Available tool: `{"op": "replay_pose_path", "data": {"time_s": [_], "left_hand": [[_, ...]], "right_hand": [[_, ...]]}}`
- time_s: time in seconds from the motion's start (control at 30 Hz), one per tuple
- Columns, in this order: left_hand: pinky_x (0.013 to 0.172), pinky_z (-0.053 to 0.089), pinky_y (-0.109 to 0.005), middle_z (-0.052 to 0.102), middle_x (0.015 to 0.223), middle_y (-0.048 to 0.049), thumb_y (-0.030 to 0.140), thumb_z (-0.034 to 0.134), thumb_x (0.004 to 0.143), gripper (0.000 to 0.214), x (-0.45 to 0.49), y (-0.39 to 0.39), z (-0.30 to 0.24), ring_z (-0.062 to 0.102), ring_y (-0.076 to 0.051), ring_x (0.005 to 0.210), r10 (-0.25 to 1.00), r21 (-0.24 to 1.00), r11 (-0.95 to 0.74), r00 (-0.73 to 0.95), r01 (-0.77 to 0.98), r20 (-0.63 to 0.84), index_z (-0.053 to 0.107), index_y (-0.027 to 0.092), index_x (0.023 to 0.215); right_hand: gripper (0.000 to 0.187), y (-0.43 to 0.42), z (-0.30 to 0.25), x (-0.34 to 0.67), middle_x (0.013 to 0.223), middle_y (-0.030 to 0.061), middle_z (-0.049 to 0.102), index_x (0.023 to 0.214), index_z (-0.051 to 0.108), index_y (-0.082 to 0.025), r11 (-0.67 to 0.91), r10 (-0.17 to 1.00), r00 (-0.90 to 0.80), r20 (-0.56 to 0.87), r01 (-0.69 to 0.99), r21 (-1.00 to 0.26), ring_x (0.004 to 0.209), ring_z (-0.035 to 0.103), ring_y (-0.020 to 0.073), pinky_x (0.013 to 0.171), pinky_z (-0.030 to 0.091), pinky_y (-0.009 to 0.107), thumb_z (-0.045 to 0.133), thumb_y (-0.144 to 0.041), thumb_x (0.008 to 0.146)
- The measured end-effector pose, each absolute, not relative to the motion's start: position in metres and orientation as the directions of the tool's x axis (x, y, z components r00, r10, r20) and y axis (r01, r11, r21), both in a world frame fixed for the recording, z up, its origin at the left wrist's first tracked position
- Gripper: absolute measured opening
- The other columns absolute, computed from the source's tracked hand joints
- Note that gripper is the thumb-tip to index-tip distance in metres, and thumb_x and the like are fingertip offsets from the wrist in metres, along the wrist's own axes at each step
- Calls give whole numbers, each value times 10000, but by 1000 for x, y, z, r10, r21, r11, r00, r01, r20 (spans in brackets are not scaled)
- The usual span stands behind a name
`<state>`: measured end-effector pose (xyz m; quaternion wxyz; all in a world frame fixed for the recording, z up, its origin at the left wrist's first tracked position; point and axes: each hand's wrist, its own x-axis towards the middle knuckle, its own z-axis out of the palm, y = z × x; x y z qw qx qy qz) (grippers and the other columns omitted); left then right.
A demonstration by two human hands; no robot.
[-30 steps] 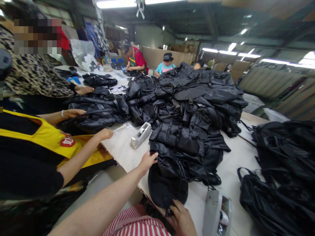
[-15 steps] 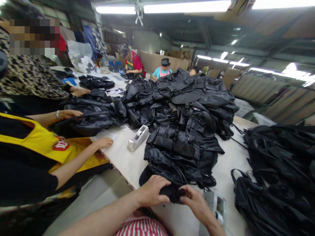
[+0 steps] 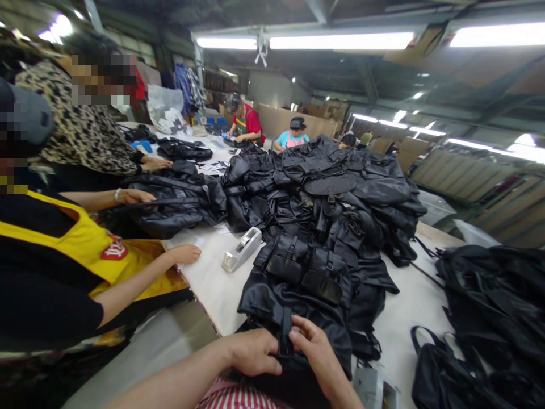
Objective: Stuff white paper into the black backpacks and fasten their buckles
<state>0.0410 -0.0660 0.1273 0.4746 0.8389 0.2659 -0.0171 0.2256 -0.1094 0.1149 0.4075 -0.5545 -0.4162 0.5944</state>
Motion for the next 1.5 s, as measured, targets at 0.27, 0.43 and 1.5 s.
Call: {"op": "replay_pose_path", "data": {"time_s": [0.27, 0.43, 1.5], "left_hand": [[488, 347, -201, 628, 662, 29, 342, 555, 704, 192, 45, -61, 104, 531, -138, 585, 543, 721, -310, 738, 620, -401, 673, 210, 778], [508, 345, -182, 641, 704, 49, 320, 545, 701, 208, 60, -55, 92, 521, -117, 613, 593, 805, -246, 741, 540, -315, 671, 230, 839], [850, 416, -471, 544, 1223, -143, 237, 542, 674, 720, 119, 11, 21, 552, -331, 1059, 623, 452, -399, 597, 798, -506, 319, 285, 1356]], "right_hand": [[625, -109, 74, 220, 735, -38, 473, 1243, 397, -191, -279, 957, 30, -287, -156, -948, 596, 442, 102, 516, 338, 213, 625, -279, 668], [545, -105, 53, 228, 758, -27, 469, 1196, 392, -217, -217, 968, 122, -222, -51, -975, 603, 474, 123, 502, 396, 226, 592, -330, 702], [393, -40, 2, 265, 561, -25, 568, 870, 557, -159, -496, 848, 205, -489, -17, -868, 425, 441, 114, 428, 336, 239, 492, -243, 492]]}}
